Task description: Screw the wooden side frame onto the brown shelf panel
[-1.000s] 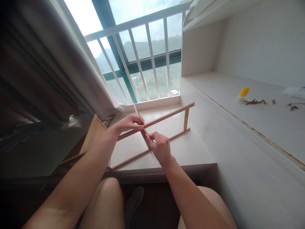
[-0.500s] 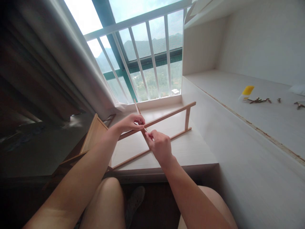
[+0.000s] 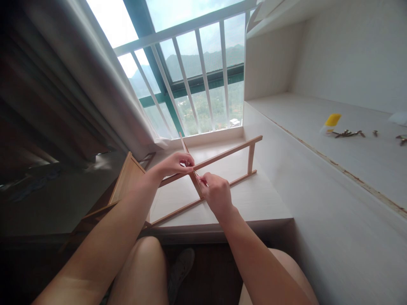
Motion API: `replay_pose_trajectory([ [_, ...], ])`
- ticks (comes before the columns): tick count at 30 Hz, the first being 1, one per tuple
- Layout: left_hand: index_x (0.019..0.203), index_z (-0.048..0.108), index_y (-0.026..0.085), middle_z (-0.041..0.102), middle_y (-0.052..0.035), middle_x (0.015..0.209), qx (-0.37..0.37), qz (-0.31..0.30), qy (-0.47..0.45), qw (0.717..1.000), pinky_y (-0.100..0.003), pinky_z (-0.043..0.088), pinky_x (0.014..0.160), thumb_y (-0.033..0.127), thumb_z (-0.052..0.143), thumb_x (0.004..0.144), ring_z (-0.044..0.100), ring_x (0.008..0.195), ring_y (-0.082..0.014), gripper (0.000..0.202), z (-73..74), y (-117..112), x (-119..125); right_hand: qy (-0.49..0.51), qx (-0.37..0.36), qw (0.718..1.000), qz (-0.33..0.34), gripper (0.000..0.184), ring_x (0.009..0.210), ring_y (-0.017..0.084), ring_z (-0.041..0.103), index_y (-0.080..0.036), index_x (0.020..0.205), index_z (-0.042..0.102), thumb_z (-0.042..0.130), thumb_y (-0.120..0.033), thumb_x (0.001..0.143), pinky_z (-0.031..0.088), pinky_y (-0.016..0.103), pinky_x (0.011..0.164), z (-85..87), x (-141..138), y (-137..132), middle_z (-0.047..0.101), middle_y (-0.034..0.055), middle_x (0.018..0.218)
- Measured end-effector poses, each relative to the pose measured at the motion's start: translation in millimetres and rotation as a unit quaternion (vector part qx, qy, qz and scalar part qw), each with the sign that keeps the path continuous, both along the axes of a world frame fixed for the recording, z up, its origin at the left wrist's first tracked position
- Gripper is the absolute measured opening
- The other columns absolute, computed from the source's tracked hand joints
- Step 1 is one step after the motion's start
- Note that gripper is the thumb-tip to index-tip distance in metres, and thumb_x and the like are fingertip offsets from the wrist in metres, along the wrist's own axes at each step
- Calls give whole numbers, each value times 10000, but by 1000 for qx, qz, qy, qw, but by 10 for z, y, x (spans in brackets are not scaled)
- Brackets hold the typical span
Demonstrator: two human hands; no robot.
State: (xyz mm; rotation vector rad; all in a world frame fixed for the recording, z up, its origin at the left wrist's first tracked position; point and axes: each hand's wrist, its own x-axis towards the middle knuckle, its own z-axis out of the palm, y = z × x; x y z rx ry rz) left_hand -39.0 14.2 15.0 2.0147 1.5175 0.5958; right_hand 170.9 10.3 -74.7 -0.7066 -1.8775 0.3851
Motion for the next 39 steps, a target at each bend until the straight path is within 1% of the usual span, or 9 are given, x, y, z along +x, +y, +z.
replay_pose_trajectory([
  [5,834,675,145,617,-29,802,1,0,2,1000,-235,445,657,349,665,749,553,714,-127,221,-14,13,-19,17,-3,1000,26,216,650,173,625,-196,780,646,536,-295,937,461,288,666,-1,-12,-19,695,59,733],
  [12,852,677,143,627,-36,797,-5,0,10,1000,-237,442,651,356,663,752,555,706,-131,236,-12,15,-28,18,-3,999,33,225,678,175,634,-198,778,656,533,-293,939,470,287,683,28,-28,-49,694,58,733],
  [17,828,674,136,620,-27,770,4,-4,6,1000,-233,436,645,348,663,751,546,693,-124,226,-22,24,-25,16,27,997,64,227,731,181,644,-188,780,663,517,-237,945,478,293,727,87,-36,-64,694,63,753],
  [23,836,677,141,626,-29,779,8,-4,8,1000,-233,437,642,357,667,754,548,693,-125,232,-33,27,-39,0,51,995,84,210,767,184,646,-186,775,653,517,-188,935,479,292,730,157,-10,-57,694,62,782],
  [27,838,679,143,628,-30,782,8,-3,9,1000,-232,439,642,359,665,756,553,696,-126,231,-35,22,-38,-1,51,995,81,210,787,184,654,-186,791,660,511,-180,939,481,292,738,160,1,-64,702,61,800],
  [31,838,678,141,636,-34,779,3,-1,12,1000,-232,442,642,357,661,758,562,699,-130,231,-23,12,-32,49,36,996,69,206,761,177,667,-189,797,669,528,-220,944,490,286,723,135,-28,-80,715,62,806],
  [34,840,680,139,639,-34,770,1,2,13,1000,-231,443,637,359,662,753,566,693,-130,237,-13,9,-29,79,28,995,46,194,721,174,668,-185,787,673,558,-247,931,492,281,695,100,-71,-83,719,60,784],
  [39,841,685,136,640,-37,774,1,1,9,1000,-232,443,636,361,667,747,563,694,-129,245,-28,27,-45,85,-2,996,5,189,653,162,660,-179,798,680,592,-298,915,481,269,643,14,-140,-90,721,44,746],
])
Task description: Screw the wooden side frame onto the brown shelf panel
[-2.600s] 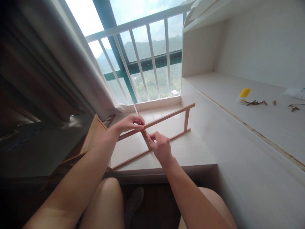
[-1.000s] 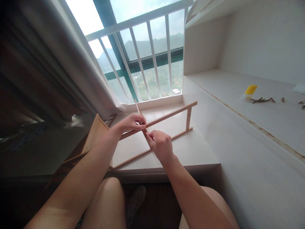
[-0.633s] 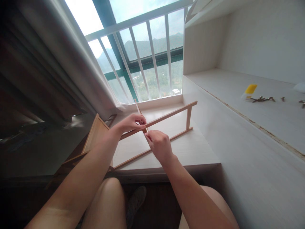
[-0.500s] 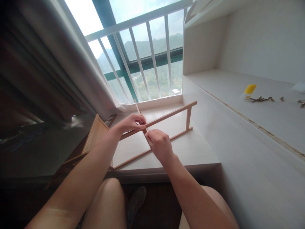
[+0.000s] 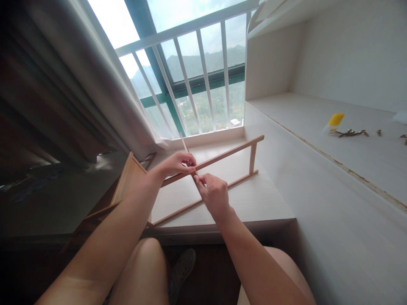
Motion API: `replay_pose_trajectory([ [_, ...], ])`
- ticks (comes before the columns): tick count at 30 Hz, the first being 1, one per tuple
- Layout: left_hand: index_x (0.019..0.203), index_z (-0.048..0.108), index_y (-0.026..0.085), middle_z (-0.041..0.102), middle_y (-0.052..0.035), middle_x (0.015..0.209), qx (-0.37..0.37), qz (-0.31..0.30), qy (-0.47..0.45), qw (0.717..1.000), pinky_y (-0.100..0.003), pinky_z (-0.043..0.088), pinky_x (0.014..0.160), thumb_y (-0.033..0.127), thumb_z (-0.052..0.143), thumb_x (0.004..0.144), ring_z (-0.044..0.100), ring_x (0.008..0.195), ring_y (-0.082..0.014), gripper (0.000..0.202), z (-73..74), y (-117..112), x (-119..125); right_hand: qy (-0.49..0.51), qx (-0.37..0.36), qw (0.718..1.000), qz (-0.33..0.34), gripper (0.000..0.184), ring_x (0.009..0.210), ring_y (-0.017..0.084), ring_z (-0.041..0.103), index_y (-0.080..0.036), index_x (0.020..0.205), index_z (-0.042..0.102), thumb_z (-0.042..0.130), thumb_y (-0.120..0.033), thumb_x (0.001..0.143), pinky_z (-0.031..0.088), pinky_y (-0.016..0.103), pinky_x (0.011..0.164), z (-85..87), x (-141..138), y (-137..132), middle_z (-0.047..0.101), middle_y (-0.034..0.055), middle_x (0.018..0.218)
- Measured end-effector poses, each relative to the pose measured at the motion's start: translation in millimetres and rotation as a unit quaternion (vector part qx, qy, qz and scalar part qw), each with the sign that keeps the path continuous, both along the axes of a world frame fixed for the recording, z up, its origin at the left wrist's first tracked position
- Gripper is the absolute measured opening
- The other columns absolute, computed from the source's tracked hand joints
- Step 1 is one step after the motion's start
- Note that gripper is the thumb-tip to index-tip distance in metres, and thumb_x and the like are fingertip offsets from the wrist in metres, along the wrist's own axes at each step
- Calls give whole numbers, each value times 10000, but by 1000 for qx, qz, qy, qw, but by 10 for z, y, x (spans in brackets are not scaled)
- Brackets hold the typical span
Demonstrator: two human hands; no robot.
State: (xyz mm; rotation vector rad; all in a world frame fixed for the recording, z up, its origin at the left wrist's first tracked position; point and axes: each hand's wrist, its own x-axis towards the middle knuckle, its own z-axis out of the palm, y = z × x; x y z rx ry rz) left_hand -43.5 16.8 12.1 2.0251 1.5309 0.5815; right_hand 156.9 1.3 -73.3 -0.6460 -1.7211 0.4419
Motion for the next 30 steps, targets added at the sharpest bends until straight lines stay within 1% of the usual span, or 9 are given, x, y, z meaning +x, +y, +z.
replay_pose_trajectory([
  [4,833,681,138,635,-33,772,2,3,-8,1000,-227,435,626,363,675,742,551,680,-121,243,-22,8,-12,1,-25,1000,-12,227,631,160,656,-175,785,682,603,-349,907,474,264,634,-33,-27,-8,721,42,733],
  [12,838,681,145,633,-29,776,1,5,-11,1000,-232,439,636,375,680,738,557,683,-122,251,-28,12,-17,-15,-84,996,-27,274,584,156,636,-174,774,682,603,-404,900,441,259,610,-16,6,36,690,25,656],
  [16,835,676,145,633,-30,791,-2,2,-10,1000,-232,446,641,380,680,743,564,689,-124,252,-37,17,-24,-38,-123,991,-23,290,563,158,622,-180,762,645,585,-425,904,429,259,607,5,12,56,661,17,624],
  [22,843,677,140,634,-35,805,-1,5,-15,1000,-234,449,643,380,683,743,563,691,-123,261,-34,9,-20,-61,-152,986,-22,279,552,165,602,-192,797,572,511,-427,935,410,270,614,36,-41,67,639,17,626],
  [24,846,678,139,636,-36,804,-2,3,-15,1000,-235,451,649,381,680,746,565,699,-125,262,-26,4,-16,-65,-176,982,-8,275,525,170,590,-196,812,546,483,-429,943,404,277,594,47,-64,60,630,14,604],
  [26,850,679,137,639,-39,803,-3,1,-13,1000,-236,453,652,383,680,748,569,706,-128,266,-19,0,-13,-49,-211,976,25,268,492,170,577,-200,845,522,446,-432,956,403,276,571,55,-86,44,613,-2,557],
  [28,854,682,136,641,-42,805,-2,0,-11,1000,-236,454,651,386,678,749,574,712,-131,272,-15,-2,-11,-12,-254,965,68,261,466,164,567,-204,898,505,414,-439,966,408,267,550,58,-110,25,593,-26,508],
  [30,856,684,135,643,-44,804,-1,1,-10,1000,-234,453,647,388,675,750,576,710,-131,275,-16,-1,-12,32,-300,947,109,265,441,154,547,-208,945,494,399,-454,967,408,252,517,57,-137,10,575,-43,475],
])
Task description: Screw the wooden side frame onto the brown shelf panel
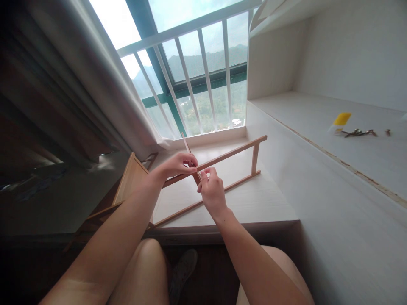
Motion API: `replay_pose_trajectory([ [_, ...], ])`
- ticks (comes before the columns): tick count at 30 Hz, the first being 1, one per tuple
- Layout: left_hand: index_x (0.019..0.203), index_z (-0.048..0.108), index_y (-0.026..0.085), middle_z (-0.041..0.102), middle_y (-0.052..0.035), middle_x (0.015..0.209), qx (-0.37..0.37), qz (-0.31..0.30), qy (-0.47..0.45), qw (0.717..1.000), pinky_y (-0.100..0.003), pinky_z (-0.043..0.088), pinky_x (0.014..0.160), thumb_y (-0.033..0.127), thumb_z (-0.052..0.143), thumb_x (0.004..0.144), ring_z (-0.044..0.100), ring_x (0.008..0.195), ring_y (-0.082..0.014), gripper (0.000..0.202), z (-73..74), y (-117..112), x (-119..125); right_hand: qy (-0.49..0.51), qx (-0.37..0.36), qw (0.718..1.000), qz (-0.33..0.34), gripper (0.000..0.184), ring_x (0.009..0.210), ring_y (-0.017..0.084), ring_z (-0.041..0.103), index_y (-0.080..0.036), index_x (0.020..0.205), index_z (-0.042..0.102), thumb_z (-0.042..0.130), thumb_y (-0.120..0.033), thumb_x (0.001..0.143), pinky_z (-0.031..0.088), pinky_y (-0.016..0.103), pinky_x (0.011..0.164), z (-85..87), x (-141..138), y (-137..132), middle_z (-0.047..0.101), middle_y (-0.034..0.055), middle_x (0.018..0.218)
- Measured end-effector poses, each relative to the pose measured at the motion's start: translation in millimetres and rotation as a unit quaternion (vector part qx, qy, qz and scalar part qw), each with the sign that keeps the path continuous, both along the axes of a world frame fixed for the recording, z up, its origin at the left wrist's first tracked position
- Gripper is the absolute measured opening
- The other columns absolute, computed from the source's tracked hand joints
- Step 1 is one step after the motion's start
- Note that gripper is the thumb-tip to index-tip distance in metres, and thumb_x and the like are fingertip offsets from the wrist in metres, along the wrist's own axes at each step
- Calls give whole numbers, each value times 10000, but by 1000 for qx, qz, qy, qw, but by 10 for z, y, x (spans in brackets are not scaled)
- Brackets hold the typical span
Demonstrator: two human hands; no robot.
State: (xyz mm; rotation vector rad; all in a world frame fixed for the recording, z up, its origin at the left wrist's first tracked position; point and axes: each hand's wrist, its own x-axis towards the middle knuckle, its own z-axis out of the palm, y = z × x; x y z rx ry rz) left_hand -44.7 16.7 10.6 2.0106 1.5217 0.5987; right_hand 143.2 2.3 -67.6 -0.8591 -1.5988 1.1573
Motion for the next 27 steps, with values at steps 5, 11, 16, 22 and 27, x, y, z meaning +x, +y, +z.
replay_pose_trajectory([
  [5,844,684,132,640,-36,782,3,1,-1,1000,-225,443,632,381,681,743,562,688,-120,269,-7,5,1,121,-153,978,70,276,341,116,399,-210,941,482,425,-480,930,312,212,379,19,-57,-12,521,-60,418],
  [11,843,679,133,630,-32,770,7,-4,7,1000,-227,438,640,390,671,755,552,690,-121,272,4,2,10,296,-331,869,221,184,360,88,265,-228,877,441,478,-407,887,223,195,371,144,3,-14,413,-89,449],
  [16,852,680,134,629,-37,791,9,-8,7,1000,-235,443,651,392,664,762,556,703,-127,273,2,-7,12,314,-339,845,269,189,404,86,274,-226,853,442,518,-398,877,240,203,398,186,65,-18,415,-73,528],
  [22,837,679,133,627,-35,776,5,-8,3,1000,-235,439,648,388,665,760,548,700,-126,267,21,-15,30,289,-269,880,266,187,547,122,495,-220,937,470,526,-393,895,394,224,459,90,70,-23,627,10,760],
  [27,849,686,132,633,-41,790,2,-9,1,1000,-231,437,642,369,655,762,553,710,-130,255,21,-7,20,127,-18,978,162,340,731,174,594,-195,1126,571,387,-435,971,513,312,640,-3,131,-9,672,71,892],
])
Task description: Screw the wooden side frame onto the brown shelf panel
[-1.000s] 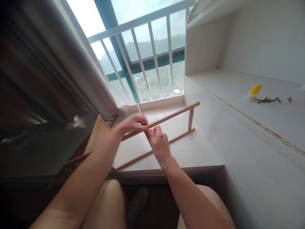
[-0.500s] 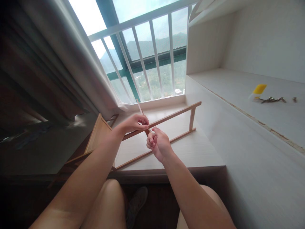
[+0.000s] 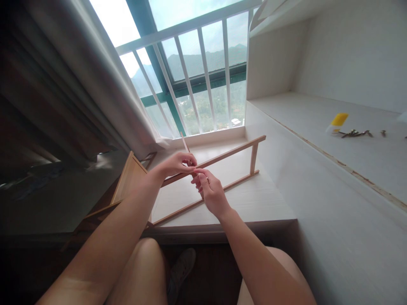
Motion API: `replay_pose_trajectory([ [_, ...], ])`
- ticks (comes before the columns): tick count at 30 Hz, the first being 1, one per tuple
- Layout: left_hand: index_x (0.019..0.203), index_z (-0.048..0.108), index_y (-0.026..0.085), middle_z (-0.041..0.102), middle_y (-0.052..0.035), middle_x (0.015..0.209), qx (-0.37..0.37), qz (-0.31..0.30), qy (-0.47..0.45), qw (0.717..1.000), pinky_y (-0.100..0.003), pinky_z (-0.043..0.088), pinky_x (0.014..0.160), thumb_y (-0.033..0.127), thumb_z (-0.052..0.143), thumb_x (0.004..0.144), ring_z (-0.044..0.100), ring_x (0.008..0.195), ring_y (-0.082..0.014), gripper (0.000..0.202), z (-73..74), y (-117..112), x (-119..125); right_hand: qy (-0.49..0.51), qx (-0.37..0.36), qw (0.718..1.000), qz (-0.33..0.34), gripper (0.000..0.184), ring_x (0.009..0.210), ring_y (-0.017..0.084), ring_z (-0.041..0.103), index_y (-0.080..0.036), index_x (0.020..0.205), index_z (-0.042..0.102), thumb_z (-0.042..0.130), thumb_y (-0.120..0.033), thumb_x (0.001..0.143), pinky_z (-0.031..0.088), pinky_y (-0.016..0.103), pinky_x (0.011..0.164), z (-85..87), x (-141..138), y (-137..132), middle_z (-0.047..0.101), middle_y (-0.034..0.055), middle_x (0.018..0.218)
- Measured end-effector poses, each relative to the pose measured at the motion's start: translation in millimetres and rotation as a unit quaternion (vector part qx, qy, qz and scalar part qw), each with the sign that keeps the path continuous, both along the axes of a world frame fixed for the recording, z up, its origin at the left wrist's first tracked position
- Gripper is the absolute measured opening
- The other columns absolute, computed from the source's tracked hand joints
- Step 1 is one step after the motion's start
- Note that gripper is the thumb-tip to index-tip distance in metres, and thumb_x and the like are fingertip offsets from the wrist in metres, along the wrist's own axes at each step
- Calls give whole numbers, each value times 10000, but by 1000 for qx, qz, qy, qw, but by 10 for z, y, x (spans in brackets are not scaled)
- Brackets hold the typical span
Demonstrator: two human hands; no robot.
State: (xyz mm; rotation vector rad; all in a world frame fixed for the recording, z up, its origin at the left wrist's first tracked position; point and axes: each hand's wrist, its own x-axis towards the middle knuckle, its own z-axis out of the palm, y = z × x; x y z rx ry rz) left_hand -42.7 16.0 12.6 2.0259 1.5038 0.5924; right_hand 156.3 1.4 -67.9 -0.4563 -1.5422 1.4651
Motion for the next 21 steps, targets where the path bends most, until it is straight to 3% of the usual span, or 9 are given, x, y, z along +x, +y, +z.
replay_pose_trajectory([
  [2,848,688,133,630,-41,793,1,2,-1,1000,-232,436,642,376,659,758,552,712,-131,261,-8,4,-8,-54,132,987,-68,353,835,186,603,-198,1195,586,376,-388,985,504,348,788,-34,38,13,661,80,957],
  [4,847,688,134,625,-38,788,0,3,-3,1000,-233,433,642,386,665,755,546,706,-128,269,-11,3,-8,-83,198,970,-112,338,871,184,605,-211,1233,563,357,-332,994,485,349,832,-68,66,27,651,74,985],
  [8,844,686,133,610,-29,787,-1,5,-4,1000,-237,428,655,372,670,754,532,704,-123,257,12,-15,24,-106,206,962,-143,261,768,168,627,-225,1222,477,373,-277,988,493,308,732,-138,67,52,667,34,877],
  [13,820,679,131,601,-25,771,-3,13,-1,1000,-239,426,659,352,674,743,525,701,-124,234,53,-38,73,-83,188,964,-166,110,786,179,683,-224,1032,465,456,-313,969,519,314,727,-211,21,70,712,58,941],
  [21,838,686,139,620,-31,794,-3,9,2,1000,-235,431,653,377,674,753,541,708,-127,253,26,-13,30,-77,198,956,-202,141,759,192,706,-214,897,487,498,-341,957,540,315,681,-285,-38,103,733,74,904],
])
